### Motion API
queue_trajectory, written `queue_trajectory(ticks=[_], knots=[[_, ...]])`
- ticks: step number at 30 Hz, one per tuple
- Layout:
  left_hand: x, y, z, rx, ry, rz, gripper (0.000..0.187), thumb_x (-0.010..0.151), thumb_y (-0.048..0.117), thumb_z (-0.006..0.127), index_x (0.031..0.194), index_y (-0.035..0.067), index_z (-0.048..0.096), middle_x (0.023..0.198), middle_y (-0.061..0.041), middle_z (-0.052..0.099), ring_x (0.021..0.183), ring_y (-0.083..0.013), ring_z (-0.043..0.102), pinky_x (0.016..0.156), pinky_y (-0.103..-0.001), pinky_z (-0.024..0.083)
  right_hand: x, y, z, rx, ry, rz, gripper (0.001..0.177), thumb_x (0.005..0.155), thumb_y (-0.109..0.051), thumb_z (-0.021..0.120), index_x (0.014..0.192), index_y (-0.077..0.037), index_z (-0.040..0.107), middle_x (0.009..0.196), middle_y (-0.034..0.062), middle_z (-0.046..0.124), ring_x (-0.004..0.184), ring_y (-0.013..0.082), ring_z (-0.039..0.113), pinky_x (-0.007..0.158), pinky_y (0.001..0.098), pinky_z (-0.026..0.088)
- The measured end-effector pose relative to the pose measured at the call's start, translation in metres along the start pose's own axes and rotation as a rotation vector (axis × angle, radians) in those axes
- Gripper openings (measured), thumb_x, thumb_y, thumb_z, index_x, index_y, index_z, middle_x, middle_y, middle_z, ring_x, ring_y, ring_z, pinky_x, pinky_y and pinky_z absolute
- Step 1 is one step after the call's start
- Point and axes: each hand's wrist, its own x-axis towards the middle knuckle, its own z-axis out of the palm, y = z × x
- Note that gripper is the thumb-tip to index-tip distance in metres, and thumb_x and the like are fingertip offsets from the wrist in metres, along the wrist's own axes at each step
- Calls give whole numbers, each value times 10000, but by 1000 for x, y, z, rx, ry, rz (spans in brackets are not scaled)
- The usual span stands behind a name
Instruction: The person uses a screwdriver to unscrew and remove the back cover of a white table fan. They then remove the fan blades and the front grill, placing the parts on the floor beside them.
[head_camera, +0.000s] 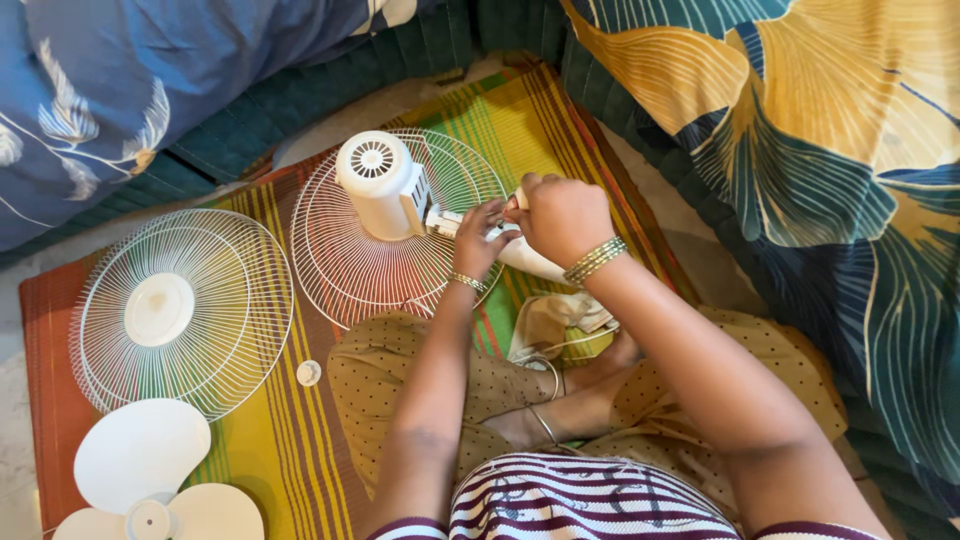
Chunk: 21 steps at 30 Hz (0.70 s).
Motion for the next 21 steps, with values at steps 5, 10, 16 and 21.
queue_trajectory(ticks=[5, 10, 16, 21], knots=[[-8, -25, 10, 240, 122, 23, 239, 766, 44, 822, 952, 5, 678, 973, -110, 673, 882, -228, 714, 809, -332, 607, 4, -17, -5, -130, -197, 206, 597, 916, -686, 689, 881, -90, 697, 821, 143, 720, 738, 308, 720, 604, 427, 551], [-5, -27, 1, 294, 56, 10, 123, 786, 42, 780, 907, 34, 759, 943, -103, 740, 842, -248, 720, 784, -353, 590, -7, -9, -14, -40, 86, -159, 371, 777, -413, 714, 953, -87, 705, 917, 135, 728, 727, 302, 730, 563, 416, 563], [0, -30, 1, 388, -2, 4, 151, 841, 119, 811, 956, 30, 770, 910, -139, 739, 810, -301, 712, 759, -369, 568, -11, 1, 3, -1, 82, -192, 204, 862, -255, 679, 1013, -126, 722, 945, 124, 720, 745, 314, 726, 594, 448, 567], [-1, -41, 5, 291, -3, 45, 203, 900, 68, 767, 1098, 25, 746, 1018, -141, 747, 884, -268, 732, 832, -338, 595, 13, -2, 12, -124, -90, 184, 584, 906, -646, 674, 832, -69, 731, 756, 170, 725, 694, 343, 726, 595, 453, 572]])
